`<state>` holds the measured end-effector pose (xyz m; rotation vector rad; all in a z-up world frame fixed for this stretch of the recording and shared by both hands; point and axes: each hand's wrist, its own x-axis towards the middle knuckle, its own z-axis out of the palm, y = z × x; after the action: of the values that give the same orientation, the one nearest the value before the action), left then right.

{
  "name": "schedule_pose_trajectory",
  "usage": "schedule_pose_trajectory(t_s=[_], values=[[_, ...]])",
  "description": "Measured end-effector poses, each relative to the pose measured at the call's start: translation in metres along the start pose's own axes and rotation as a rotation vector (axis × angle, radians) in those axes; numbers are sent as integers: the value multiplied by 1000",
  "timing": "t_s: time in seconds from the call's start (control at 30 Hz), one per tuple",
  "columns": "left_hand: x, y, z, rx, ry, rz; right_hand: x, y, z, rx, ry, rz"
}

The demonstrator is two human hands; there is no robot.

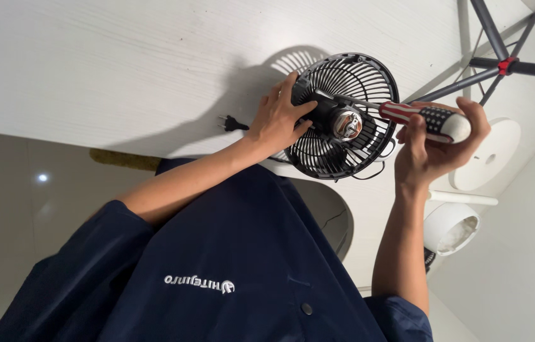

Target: The person assembles a small electric fan on a white table. They use a screwdriver to tighten screws on the fan's motor housing and cage, handling screws and the fan components by hand.

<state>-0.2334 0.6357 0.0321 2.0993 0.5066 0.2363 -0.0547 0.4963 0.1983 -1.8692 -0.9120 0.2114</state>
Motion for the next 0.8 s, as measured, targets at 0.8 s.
schedule_pose_trajectory(t_s=[0.8], values=[[8,-18,13,3,-145,-106,6,43,24,9,-144,134]])
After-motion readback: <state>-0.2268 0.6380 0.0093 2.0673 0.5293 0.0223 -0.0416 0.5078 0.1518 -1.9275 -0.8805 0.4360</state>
